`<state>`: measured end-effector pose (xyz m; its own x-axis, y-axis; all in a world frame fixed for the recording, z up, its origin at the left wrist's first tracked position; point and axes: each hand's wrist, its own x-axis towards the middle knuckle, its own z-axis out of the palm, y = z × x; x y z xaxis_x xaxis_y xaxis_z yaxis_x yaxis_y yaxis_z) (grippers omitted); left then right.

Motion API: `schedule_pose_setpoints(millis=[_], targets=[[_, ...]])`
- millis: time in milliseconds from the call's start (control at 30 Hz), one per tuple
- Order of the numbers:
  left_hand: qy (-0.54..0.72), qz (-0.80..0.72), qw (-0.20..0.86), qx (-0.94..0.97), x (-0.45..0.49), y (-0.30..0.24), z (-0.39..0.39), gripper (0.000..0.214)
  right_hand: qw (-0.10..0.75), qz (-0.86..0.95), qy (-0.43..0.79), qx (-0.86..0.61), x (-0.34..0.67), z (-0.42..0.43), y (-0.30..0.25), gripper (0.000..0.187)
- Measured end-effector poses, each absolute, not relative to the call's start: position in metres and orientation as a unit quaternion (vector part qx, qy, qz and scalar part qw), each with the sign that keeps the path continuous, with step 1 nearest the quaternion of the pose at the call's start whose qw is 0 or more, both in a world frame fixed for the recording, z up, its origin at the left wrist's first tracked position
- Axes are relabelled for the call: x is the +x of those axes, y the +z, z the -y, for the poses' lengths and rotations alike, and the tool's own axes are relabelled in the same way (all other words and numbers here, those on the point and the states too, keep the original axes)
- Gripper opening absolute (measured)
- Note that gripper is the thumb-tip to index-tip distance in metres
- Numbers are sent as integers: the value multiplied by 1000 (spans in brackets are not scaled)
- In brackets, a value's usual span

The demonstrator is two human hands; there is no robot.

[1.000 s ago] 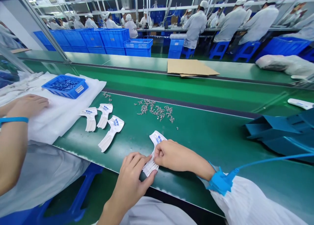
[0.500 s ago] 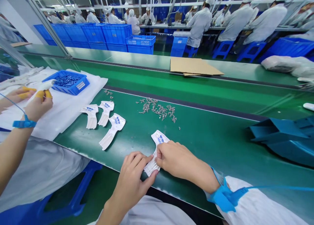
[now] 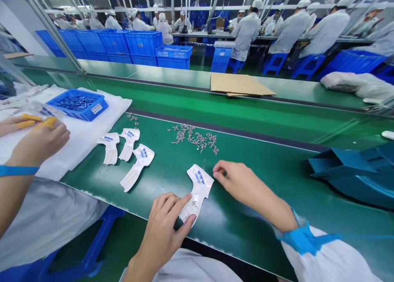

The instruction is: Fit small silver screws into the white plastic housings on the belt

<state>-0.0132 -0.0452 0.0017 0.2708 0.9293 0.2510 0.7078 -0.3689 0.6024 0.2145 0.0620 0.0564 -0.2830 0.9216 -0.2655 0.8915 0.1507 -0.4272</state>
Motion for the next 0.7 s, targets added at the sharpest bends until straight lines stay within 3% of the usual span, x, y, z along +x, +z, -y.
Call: schedule_pose_setpoints(millis=[133, 400, 700], targets=[[300, -532, 164, 775, -12, 2, 43, 27, 58, 758, 131, -636, 249, -80, 27, 32], [238, -521, 97, 814, -9, 5, 44, 33, 84, 783, 119, -605, 247, -81, 13, 26], [184, -526, 1, 830, 0, 10, 44, 37, 40, 761, 78, -643, 229, -82, 32, 15]])
